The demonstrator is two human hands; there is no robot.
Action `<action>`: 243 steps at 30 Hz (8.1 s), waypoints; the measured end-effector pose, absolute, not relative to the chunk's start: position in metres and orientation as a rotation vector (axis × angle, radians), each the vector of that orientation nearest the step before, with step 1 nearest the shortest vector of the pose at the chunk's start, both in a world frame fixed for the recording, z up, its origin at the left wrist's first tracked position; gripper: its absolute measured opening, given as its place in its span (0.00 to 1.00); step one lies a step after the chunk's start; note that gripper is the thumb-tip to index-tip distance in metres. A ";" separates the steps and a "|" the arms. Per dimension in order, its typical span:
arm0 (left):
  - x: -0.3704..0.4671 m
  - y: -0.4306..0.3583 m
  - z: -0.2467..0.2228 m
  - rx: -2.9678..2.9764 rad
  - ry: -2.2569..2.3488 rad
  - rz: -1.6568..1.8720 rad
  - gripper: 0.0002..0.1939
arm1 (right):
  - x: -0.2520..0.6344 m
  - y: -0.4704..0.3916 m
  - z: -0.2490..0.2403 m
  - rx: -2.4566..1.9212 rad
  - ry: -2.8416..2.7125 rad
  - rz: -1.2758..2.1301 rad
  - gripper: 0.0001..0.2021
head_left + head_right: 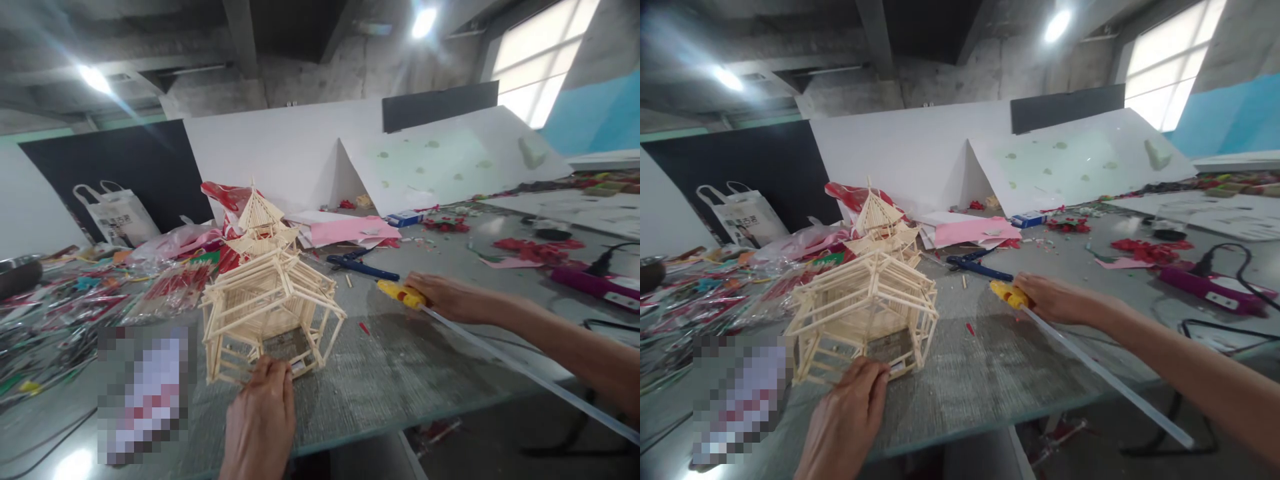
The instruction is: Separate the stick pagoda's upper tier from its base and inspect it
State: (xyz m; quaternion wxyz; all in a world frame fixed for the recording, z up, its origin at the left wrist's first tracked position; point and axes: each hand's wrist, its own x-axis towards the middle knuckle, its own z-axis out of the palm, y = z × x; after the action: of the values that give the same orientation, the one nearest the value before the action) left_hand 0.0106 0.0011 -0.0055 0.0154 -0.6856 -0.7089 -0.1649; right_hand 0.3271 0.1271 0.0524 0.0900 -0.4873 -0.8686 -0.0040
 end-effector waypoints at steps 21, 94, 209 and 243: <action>-0.004 0.008 -0.019 -2.247 -2.090 -0.631 0.16 | 0.346 0.117 0.066 -1.466 -2.786 0.144 0.16; 0.005 -0.002 -0.017 -2.273 -2.144 -0.821 0.17 | 0.157 0.048 0.040 -1.050 -2.804 0.572 0.17; -0.051 0.088 0.088 -2.797 -1.663 -0.747 0.25 | 0.127 0.114 0.071 -0.794 -2.662 -0.163 0.10; -0.056 0.087 0.080 -2.477 -1.567 -1.028 0.20 | 0.112 0.152 0.100 -0.854 -2.128 1.397 0.06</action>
State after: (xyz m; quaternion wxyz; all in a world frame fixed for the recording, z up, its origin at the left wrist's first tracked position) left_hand -0.0557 0.0871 0.0796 0.0176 -0.7973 -0.5044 -0.3310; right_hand 0.1120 0.1515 0.1005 0.2263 -0.3100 -0.7719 0.5068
